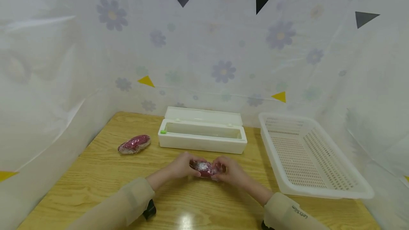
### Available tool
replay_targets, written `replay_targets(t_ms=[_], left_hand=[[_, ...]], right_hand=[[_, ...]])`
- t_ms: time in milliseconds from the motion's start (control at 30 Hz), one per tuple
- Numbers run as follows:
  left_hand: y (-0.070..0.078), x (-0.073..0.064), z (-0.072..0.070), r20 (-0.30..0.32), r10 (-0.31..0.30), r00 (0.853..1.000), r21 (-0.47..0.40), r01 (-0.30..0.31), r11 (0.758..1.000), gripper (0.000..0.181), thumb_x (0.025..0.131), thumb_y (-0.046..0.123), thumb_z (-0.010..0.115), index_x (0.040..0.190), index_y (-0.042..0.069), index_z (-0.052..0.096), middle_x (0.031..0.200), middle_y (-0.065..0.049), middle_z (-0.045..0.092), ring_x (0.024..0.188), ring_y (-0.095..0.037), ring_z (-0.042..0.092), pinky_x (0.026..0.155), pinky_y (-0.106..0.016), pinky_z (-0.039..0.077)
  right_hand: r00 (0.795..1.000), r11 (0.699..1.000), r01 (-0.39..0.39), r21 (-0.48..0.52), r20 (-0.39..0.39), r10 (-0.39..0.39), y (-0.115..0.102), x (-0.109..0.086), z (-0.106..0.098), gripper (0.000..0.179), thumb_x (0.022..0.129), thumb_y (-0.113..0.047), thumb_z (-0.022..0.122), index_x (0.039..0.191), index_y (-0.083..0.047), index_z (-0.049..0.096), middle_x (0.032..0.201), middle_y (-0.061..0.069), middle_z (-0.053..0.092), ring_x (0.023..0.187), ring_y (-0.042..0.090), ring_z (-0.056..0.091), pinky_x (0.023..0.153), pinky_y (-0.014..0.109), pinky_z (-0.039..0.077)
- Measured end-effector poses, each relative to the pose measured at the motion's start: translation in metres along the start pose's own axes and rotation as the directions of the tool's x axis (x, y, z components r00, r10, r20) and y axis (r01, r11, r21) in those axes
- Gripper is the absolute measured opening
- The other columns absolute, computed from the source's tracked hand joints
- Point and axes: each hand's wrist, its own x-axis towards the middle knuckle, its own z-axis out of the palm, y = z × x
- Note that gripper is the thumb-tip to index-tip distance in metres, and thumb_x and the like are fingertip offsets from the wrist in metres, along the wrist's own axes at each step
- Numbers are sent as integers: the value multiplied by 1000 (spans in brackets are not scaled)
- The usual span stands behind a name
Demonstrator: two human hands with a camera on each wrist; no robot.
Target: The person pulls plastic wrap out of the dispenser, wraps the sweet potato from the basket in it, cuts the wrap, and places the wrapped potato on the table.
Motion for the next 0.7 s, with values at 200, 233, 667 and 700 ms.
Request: replay_targets(t_ms=[200,233,667,700], left_hand=[[0,0,-1,0,4,1000,16,-4,1000,44,75,14,80,117,14,68,112,-7,68,95,-14,60,81,-31,51],[0,0,-1,1,5,1000,20,-5,1000,44,75,14,80,117,14,68,112,-7,68,95,-14,60,80,-31,50],[2,0,0,9,-5,1000,-16,5,1000,45,74,11,80,117,12,67,112,-7,67,97,-19,64,81,-32,52],[2,0,0,9,3,1000,-16,-3,1000,45,73,10,80,117,11,66,112,-8,67,96,-21,64,81,-32,53]], right_hand=[[999,994,-25,-106,28,28,-2,-2,3,42,71,-19,82,103,-18,55,97,-4,51,84,11,50,71,23,48],[999,993,-26,-117,26,29,-2,-2,3,42,71,-19,82,103,-19,54,98,-4,50,85,12,50,72,24,48],[998,990,-57,-133,-39,52,-1,-6,6,50,70,-22,82,111,-16,55,98,-5,54,79,9,50,63,20,46],[997,991,-63,-116,-41,58,-2,-7,5,48,70,-22,82,111,-16,57,97,-6,54,79,9,51,63,20,46]])
